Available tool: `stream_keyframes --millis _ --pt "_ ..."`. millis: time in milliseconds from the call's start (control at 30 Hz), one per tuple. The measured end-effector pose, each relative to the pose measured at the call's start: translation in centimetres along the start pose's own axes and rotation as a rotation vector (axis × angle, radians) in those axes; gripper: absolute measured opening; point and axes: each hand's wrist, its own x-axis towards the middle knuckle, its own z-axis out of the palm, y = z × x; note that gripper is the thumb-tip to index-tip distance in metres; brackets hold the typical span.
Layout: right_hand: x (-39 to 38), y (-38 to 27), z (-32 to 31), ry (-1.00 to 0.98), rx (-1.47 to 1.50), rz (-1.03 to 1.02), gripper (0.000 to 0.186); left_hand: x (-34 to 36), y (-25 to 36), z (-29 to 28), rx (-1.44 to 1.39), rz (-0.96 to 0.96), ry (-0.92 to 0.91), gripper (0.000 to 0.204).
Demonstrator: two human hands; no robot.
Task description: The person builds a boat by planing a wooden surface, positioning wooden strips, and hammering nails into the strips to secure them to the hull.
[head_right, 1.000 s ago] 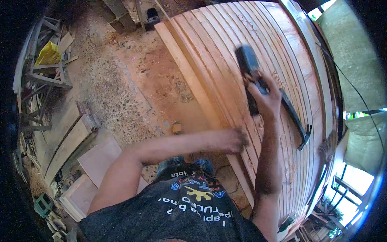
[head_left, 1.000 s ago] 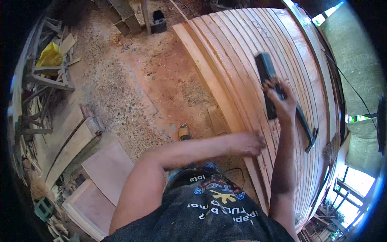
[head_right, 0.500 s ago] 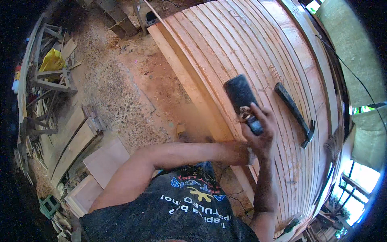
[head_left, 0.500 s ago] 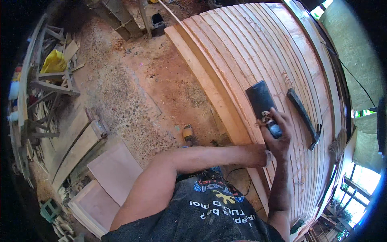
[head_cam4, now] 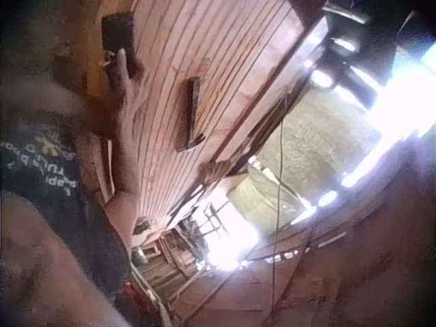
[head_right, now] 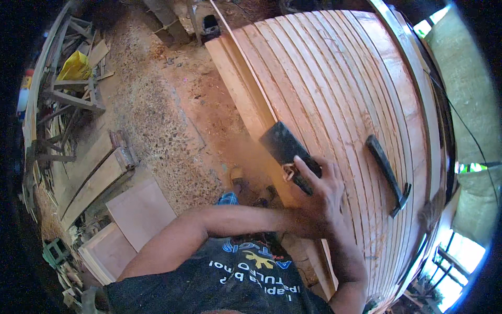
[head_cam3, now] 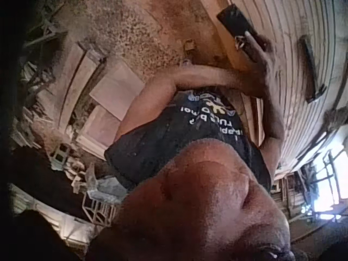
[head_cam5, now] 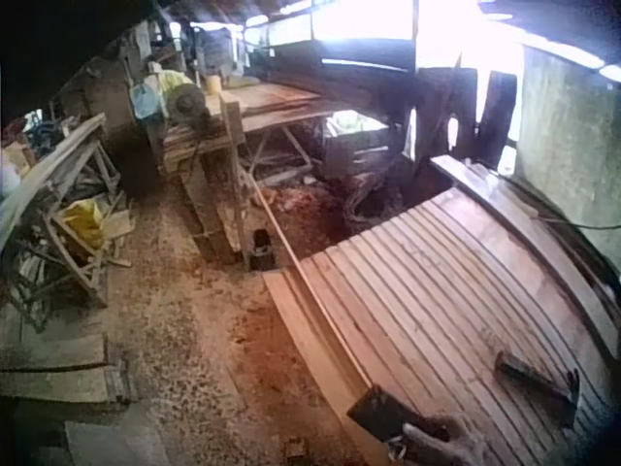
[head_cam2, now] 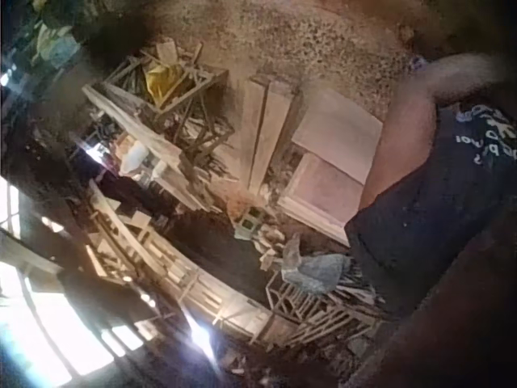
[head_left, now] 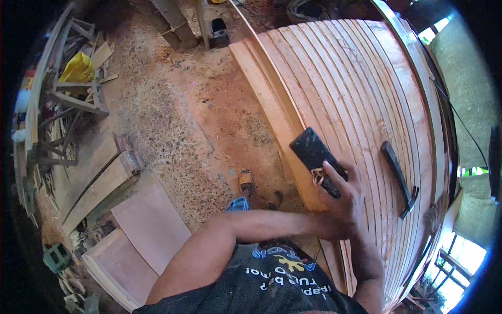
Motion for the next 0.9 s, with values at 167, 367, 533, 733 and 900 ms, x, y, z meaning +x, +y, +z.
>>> stream_keyframes --millis 167,367,533,733,900 --pt "19.4 -1.4 5.0 0.230 -0.037 -0.009 0.041 0.5 0.0 -0.5 -0.566 -0.006 0.040 0.022" --pt "21.9 -2.7 6.9 0.209 -0.012 -0.035 0.046 1.1 0.8 -0.8 -0.729 0.006 0.136 0.027" --pt "9.0 -1.9 4.4 0.154 0.123 -0.015 0.048 0.5 -0.5 0.7 -0.760 -0.056 0.099 0.029" --pt "23.7 -1.6 4.8 0.170 0.064 0.110 0.048 0.2 1.0 -1.1 -0.631 -0.113 0.063 0.027" --pt "19.8 -1.6 2.8 0.186 0.198 0.191 0.053 -0.6 2.7 -3.1 -0.442 -0.146 0.019 0.025"
